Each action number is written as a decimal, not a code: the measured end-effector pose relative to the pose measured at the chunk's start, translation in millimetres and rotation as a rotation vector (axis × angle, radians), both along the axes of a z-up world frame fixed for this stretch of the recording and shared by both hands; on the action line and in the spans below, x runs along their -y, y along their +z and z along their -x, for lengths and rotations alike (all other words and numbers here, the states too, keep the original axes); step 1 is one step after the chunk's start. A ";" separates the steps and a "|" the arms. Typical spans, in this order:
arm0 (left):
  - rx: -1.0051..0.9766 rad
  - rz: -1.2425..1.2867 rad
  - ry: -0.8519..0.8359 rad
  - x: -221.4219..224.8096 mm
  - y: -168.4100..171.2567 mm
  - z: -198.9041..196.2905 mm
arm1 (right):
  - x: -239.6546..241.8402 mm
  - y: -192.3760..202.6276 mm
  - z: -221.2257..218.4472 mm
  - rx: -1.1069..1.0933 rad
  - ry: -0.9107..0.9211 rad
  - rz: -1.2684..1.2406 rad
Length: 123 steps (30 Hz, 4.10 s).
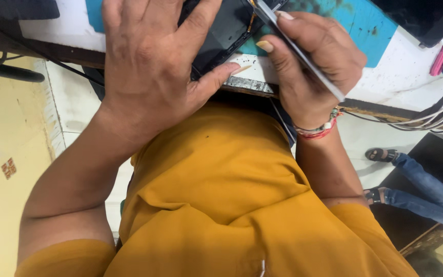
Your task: The person uses tweezers to carefully remove small components and adhesive residue from the internal frame of a disassembled smartphone. They manipulate the device on a workbench, picking at specific areas to clean or extract parts.
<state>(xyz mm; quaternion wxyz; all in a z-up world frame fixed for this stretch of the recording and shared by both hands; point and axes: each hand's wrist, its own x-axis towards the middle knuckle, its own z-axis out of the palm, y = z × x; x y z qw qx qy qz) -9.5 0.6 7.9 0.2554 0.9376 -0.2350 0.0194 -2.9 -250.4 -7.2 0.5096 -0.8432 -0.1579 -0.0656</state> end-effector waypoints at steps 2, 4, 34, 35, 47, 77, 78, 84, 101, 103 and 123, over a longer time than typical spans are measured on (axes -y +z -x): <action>0.009 -0.007 0.009 1.1 0.1 2.0 | -2.1 1.1 -2.6 0.054 0.027 0.049; 0.022 -0.022 0.013 1.3 -0.1 3.9 | -4.3 2.8 -3.8 0.093 0.040 0.088; -0.680 1.343 0.160 85.0 -4.1 9.7 | 30.0 13.7 52.5 0.170 -0.242 -0.342; -0.733 1.345 0.197 88.2 -4.8 10.6 | 28.8 13.8 53.1 0.116 -0.276 -0.405; -0.727 1.324 0.246 110.8 2.6 22.1 | 24.0 31.5 39.2 -0.027 -0.140 -0.029; -0.948 1.240 0.356 114.7 5.7 17.8 | 30.2 41.0 28.2 -0.076 -0.239 -0.199; -0.941 1.249 0.345 115.4 5.7 17.8 | 30.0 43.1 27.1 -0.086 -0.265 -0.192; -1.008 1.321 0.330 107.9 -3.9 16.9 | 25.4 46.8 23.5 -0.071 -0.226 -0.282; -1.011 1.289 0.369 105.0 -4.3 15.6 | 21.0 41.2 20.4 -0.093 -0.270 -0.149; -0.958 1.277 0.340 101.0 -2.0 15.0 | 22.8 39.8 16.9 -0.143 -0.296 -0.188; -0.971 1.353 0.393 111.9 3.5 6.6 | 7.9 40.1 23.5 -0.019 -0.176 -0.172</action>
